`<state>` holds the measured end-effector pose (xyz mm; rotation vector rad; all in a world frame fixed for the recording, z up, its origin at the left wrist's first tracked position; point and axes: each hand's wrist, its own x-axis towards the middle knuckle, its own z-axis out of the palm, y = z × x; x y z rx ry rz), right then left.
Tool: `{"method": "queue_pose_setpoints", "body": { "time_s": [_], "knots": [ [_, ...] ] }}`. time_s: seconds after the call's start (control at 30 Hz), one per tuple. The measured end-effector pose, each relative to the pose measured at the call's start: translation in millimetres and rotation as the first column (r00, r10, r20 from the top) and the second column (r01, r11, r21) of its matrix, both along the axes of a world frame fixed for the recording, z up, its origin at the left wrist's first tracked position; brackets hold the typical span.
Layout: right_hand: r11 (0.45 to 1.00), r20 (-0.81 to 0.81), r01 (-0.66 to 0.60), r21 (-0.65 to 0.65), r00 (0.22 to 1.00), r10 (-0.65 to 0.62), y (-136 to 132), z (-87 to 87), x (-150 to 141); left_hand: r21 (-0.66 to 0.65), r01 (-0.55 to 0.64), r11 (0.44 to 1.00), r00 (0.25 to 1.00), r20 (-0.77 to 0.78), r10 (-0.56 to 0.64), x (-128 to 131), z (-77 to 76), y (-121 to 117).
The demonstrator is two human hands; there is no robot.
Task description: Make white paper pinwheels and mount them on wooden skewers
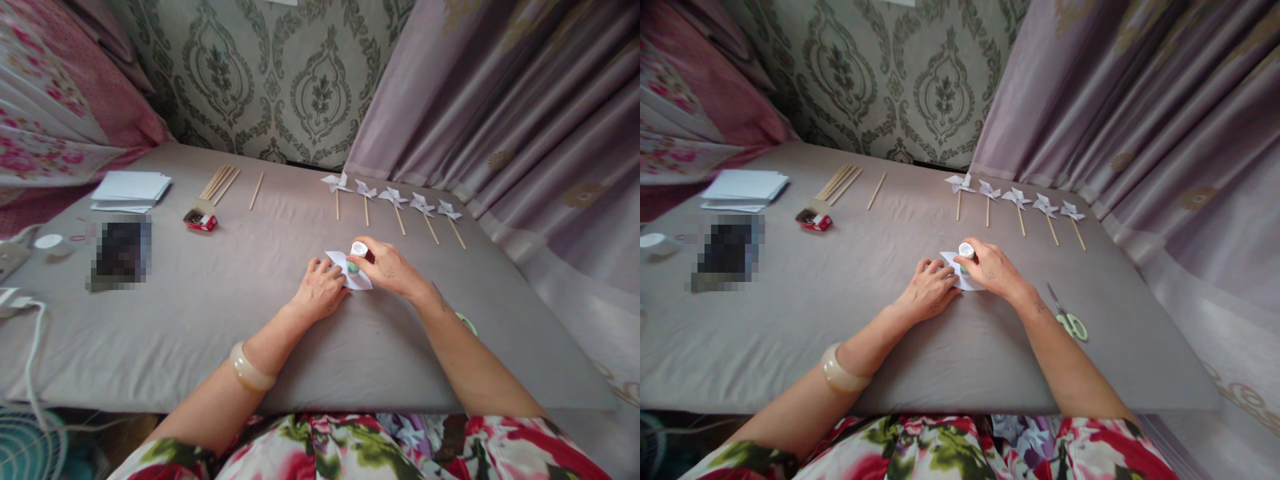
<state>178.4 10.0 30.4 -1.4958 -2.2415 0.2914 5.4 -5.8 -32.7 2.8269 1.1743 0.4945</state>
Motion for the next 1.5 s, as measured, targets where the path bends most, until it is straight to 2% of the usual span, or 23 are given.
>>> {"method": "queue_pose_setpoints", "body": {
  "time_s": [0.2,0.4,0.87,1.2,1.3,1.5],
  "knots": [
    [0.998,-0.059,0.05,0.039,0.997,-0.047,0,-5.1,1,-0.004,0.0,1.0,1.0,-0.011,0.0,1,1.7,-1],
    [0.993,-0.09,0.077,0.089,0.994,-0.069,-2,-0.2,4,-0.013,-0.001,1.0,1.0,-0.03,0.001,1,3.7,-1],
    [0.998,-0.055,0.003,0.059,0.998,0.001,-2,-10.8,-4,-0.013,-0.011,1.0,0.999,-0.036,0.01,1,3.8,-3],
    [0.97,-0.081,0.224,0.097,0.973,-0.217,-2,-14.8,-8,0.002,-0.011,1.0,1.0,-0.024,0.011,1,3.0,-3],
    [0.986,-0.054,0.162,0.036,0.986,-0.16,0,-8.7,-6,0.016,-0.014,1.0,1.0,-0.009,0.014,1,2.3,-3],
    [0.991,-0.016,-0.072,-0.109,0.997,0.071,8,4.3,4,0.033,-0.016,0.999,1.0,-0.009,0.016,1,1.3,-3]
  ]
}}
